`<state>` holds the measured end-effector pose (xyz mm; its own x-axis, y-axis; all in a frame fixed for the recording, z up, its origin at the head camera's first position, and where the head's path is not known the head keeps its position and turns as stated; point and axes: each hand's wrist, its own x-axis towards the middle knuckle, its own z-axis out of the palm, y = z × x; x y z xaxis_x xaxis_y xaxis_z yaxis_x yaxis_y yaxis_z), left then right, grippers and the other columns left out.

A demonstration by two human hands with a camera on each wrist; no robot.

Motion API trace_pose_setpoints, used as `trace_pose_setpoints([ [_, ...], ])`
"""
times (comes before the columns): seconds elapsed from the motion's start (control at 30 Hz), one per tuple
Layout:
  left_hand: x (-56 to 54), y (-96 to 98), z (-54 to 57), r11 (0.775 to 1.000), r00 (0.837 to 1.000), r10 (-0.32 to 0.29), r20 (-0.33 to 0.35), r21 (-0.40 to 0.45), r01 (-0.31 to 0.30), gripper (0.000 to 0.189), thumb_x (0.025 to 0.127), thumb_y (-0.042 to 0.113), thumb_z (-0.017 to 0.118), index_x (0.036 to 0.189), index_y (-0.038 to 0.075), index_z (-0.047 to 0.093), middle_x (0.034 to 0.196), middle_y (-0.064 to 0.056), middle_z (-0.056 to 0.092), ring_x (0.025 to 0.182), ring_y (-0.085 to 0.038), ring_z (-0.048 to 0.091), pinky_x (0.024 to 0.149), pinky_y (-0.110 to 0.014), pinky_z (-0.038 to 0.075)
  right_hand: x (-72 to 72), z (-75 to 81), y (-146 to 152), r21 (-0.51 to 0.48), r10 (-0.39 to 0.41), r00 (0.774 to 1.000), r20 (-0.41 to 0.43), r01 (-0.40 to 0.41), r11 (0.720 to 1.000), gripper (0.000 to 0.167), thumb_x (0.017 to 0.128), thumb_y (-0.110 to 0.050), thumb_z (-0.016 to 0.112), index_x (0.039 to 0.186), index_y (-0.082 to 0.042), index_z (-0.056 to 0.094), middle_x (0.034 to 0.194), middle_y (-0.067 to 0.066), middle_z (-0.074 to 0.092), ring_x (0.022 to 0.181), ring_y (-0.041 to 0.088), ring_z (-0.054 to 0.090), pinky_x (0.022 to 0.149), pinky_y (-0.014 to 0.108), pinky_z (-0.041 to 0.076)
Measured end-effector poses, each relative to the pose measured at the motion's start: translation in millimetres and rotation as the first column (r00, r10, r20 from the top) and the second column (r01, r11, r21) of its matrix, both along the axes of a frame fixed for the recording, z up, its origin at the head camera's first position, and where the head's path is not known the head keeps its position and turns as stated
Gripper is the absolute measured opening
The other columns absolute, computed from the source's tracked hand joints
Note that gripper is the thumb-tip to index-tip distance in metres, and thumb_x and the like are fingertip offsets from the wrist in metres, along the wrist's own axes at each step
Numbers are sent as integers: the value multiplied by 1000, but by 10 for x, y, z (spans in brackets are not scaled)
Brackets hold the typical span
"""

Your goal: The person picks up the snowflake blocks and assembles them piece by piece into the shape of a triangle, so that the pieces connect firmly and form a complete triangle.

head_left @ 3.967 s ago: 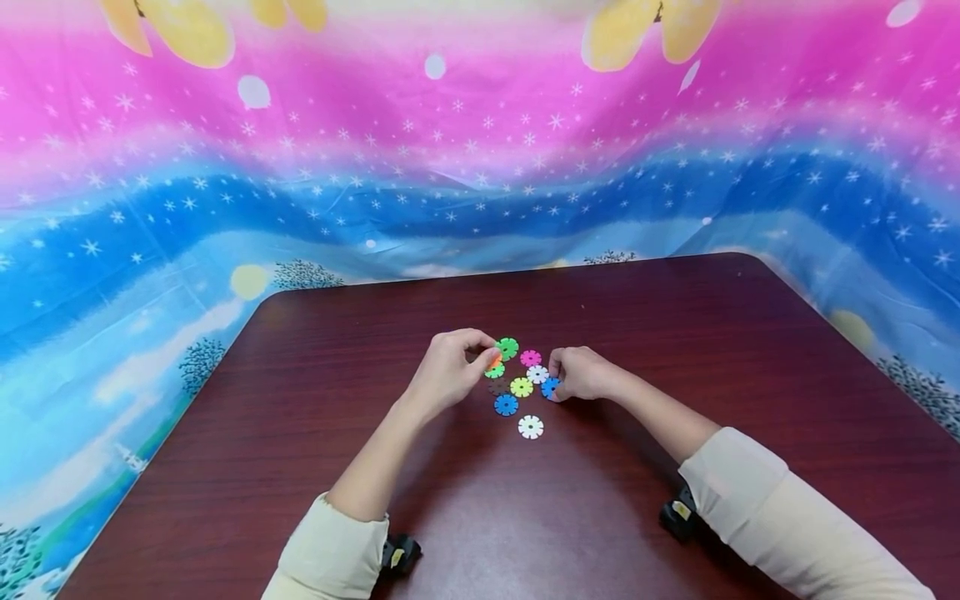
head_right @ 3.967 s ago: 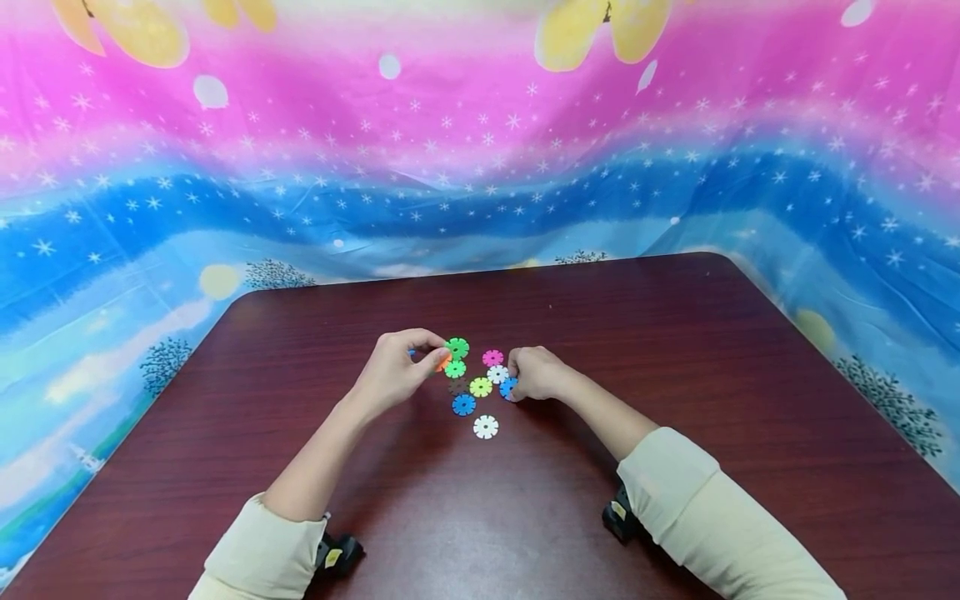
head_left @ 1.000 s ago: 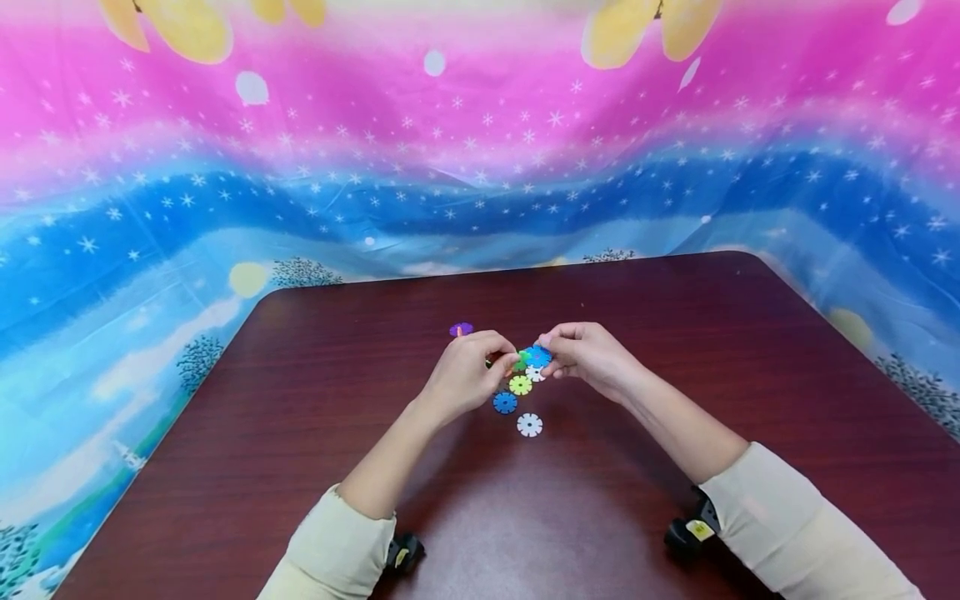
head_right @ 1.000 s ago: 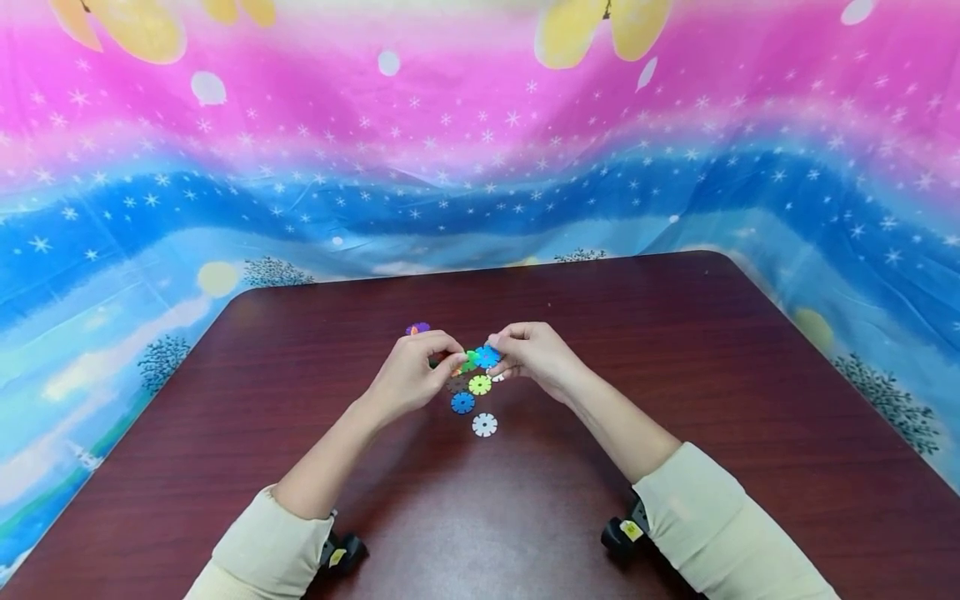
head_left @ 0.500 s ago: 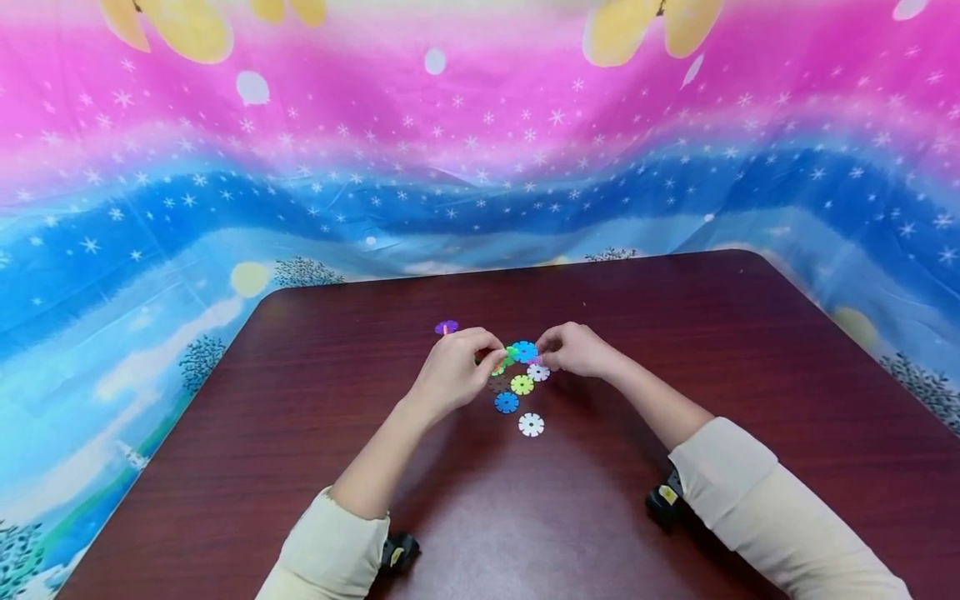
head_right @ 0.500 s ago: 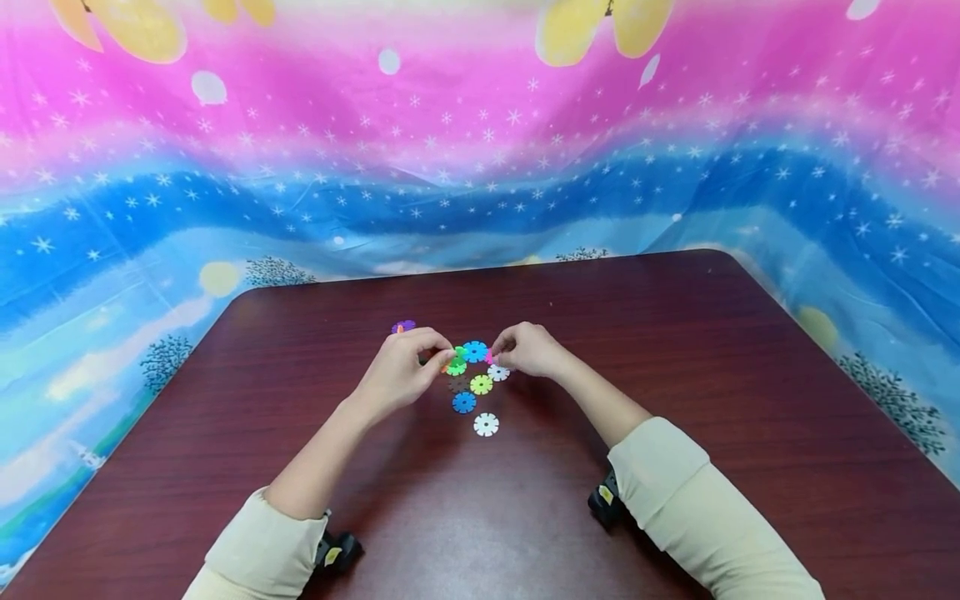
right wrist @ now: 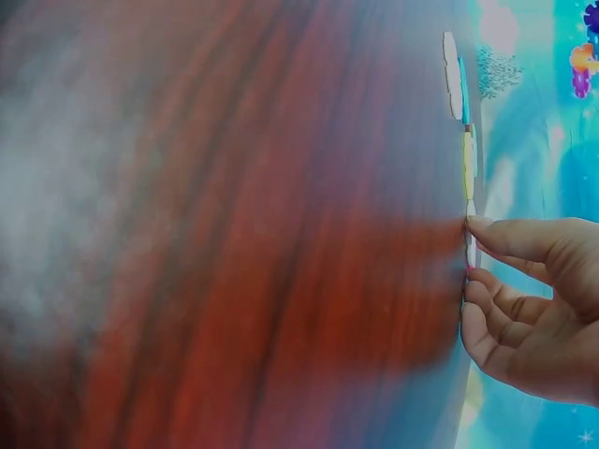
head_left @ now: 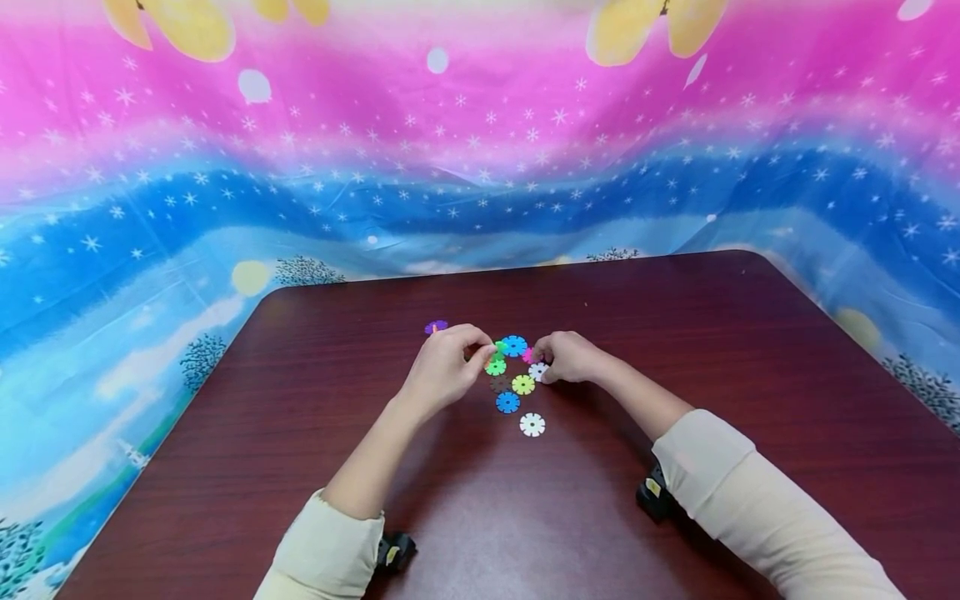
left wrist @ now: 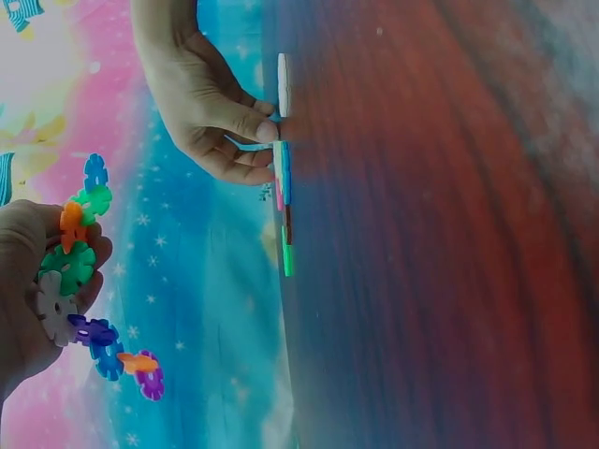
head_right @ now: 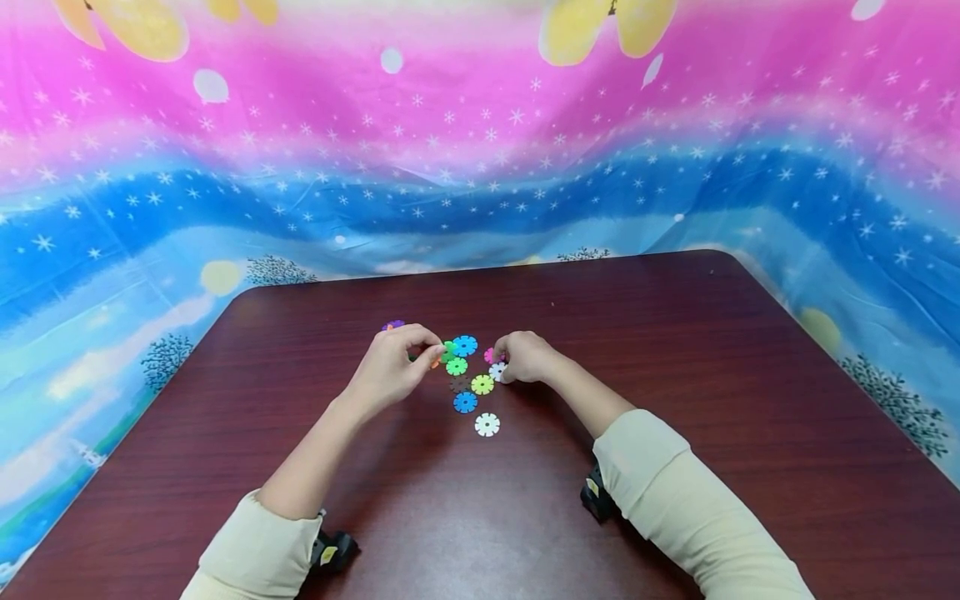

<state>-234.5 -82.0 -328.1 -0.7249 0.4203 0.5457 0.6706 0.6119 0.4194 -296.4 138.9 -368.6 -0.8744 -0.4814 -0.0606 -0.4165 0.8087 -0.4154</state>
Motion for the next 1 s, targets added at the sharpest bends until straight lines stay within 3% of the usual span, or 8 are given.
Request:
trace_pose_setpoints([
  [0.53,12,1,3,1000,1000,1,14,-3,-1,4,84,9,67,81,7,68,75,3,60,65,-9,53,62,-22,46,44,8,-4,-29,-23,1000,22,24,999,26,73,-6,76,92,-6,58,81,6,53,76,21,49,67,32,42],
  [1.0,3,14,-29,1000,1000,-23,22,-1,23,4,85,11,68,82,8,68,77,3,62,64,-7,53,61,-21,46,152,43,186,-185,-8,1000,4,9,983,12,80,0,67,81,-8,58,68,1,51,65,17,47,60,30,41],
])
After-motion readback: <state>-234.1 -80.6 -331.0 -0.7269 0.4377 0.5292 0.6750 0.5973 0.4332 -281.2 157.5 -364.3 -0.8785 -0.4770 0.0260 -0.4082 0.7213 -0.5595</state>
